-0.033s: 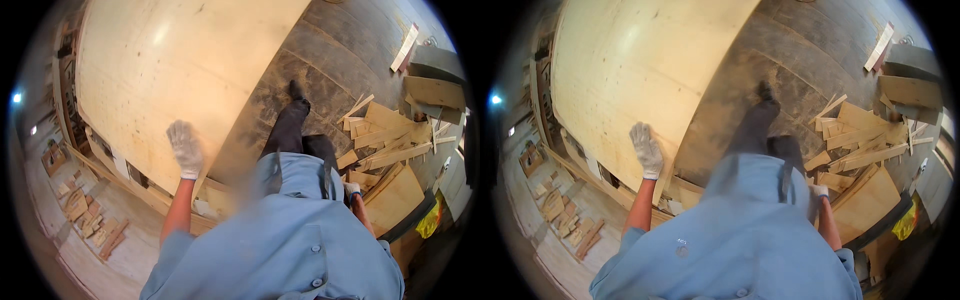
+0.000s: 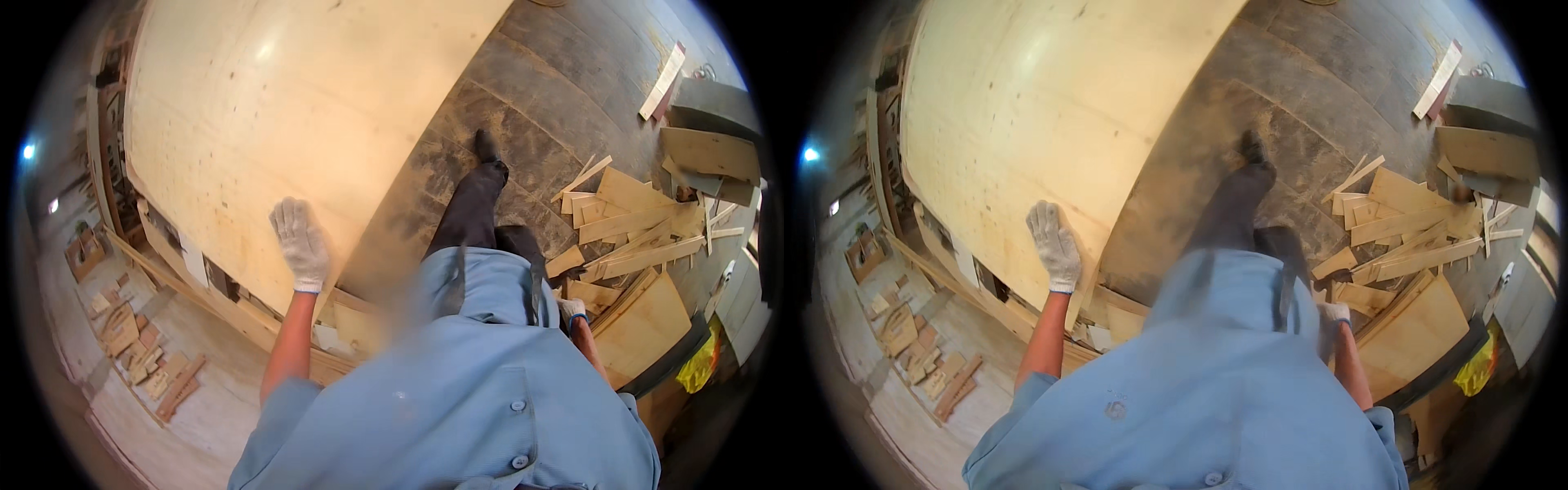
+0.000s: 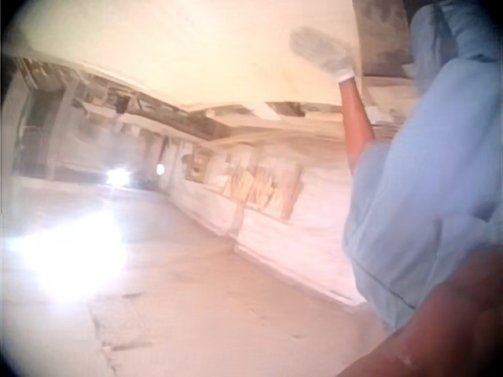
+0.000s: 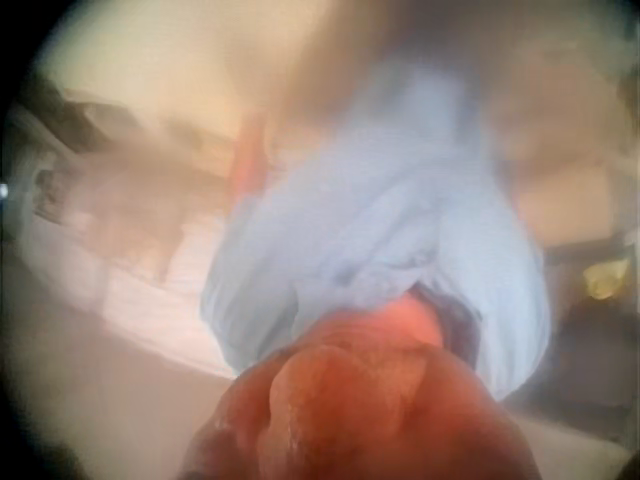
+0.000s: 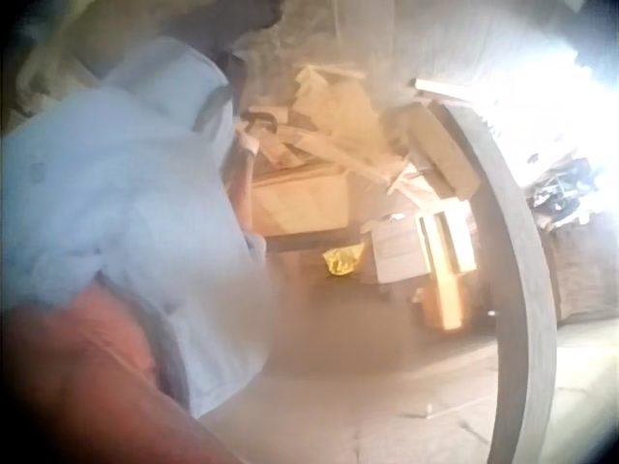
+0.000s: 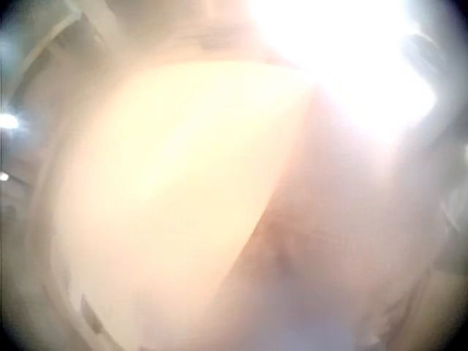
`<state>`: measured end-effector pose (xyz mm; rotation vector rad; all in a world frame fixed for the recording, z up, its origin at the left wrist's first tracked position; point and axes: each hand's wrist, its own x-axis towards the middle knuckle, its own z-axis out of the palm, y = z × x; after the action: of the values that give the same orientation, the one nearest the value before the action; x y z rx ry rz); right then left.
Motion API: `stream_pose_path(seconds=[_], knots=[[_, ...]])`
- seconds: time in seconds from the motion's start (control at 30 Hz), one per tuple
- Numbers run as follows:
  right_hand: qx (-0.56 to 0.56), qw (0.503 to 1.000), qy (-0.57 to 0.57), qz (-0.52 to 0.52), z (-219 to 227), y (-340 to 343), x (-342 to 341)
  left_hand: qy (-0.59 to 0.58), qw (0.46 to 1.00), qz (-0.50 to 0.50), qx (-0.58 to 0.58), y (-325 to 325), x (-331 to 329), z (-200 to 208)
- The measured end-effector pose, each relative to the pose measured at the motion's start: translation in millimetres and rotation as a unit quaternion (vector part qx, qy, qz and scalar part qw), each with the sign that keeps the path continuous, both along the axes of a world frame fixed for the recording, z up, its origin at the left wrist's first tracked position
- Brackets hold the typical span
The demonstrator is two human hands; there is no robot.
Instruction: The person aligns a reddish-brown veneer sheet onto a large curved plywood panel, marks a cut line with a red pencil, and then uses a hammer and a nail gun to fasten the veneer to the panel. The person repeatedly hammers along the edges and uses the nail gun to secure the veneer in place.
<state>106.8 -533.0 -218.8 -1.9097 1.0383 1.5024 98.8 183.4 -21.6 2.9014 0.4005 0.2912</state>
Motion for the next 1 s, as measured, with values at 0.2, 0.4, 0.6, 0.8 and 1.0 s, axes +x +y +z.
stream_pose_path(seconds=[0.2, 0.4, 0.6, 0.8, 1.0], knots=[[0.056, 0.991, -0.089, 0.085, -32, 91, -11, -0.046, 0.998, 0.004, 0.047, 7, -33, -15], [0.121, 0.942, -0.307, 0.063, 107, 265, 4, -0.087, 0.995, -0.019, 0.046, 16, -45, -30], [0.217, 0.912, -0.342, -0.066, 155, 348, -75, -0.088, 0.993, -0.065, 0.05, 17, -45, -27], [0.198, 0.895, -0.399, -0.039, 156, 409, -169, 0.008, 0.975, -0.222, 0.011, -8, -154, -7], [0.269, 0.864, -0.377, -0.196, 132, 468, -283, 0.06, 0.977, -0.205, 0.021, 2, -271, -6]])
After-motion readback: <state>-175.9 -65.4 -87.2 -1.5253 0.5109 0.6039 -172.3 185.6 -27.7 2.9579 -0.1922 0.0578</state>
